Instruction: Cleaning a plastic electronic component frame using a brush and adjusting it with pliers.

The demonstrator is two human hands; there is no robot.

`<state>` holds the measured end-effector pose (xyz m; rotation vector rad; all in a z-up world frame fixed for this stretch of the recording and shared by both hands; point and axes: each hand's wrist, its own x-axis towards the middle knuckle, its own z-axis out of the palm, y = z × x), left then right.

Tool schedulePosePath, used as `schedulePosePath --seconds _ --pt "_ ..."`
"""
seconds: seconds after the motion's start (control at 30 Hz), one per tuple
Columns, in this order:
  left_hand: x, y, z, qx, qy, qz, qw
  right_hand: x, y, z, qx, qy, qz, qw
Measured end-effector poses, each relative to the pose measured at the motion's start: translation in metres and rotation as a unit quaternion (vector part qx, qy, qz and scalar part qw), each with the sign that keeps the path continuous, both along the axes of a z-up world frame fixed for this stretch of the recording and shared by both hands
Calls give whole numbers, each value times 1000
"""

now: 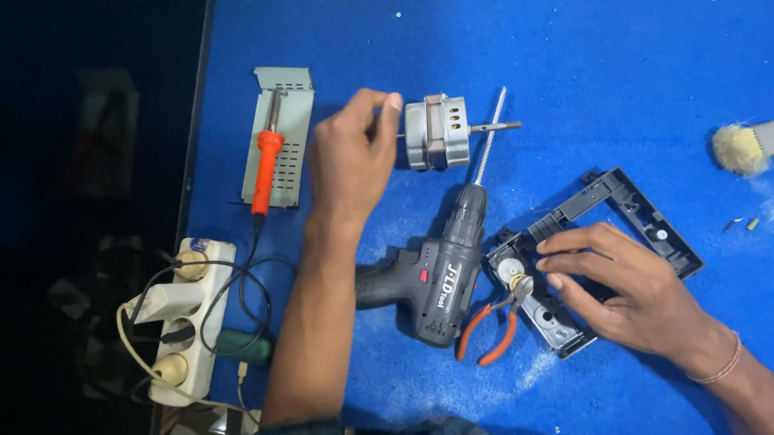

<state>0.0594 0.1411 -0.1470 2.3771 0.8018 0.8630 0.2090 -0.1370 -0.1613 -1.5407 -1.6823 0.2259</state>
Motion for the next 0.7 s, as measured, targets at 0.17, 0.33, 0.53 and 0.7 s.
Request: schedulePosePath --seconds 0.17,0.33,0.53,0.7 --pt "7 -12 8 -90 70 -33 993 -1 3 4 3 2 1 1000" --pt "7 -10 0 -114 107 -52 986 -1 2 5 6 15 10 1000" --pt "5 -8 -3 -70 178 17 981 -5 5 10 23 59 -23 998" --pt "4 -9 -3 -64 193 63 977 -5 3 10 7 53 -32 998"
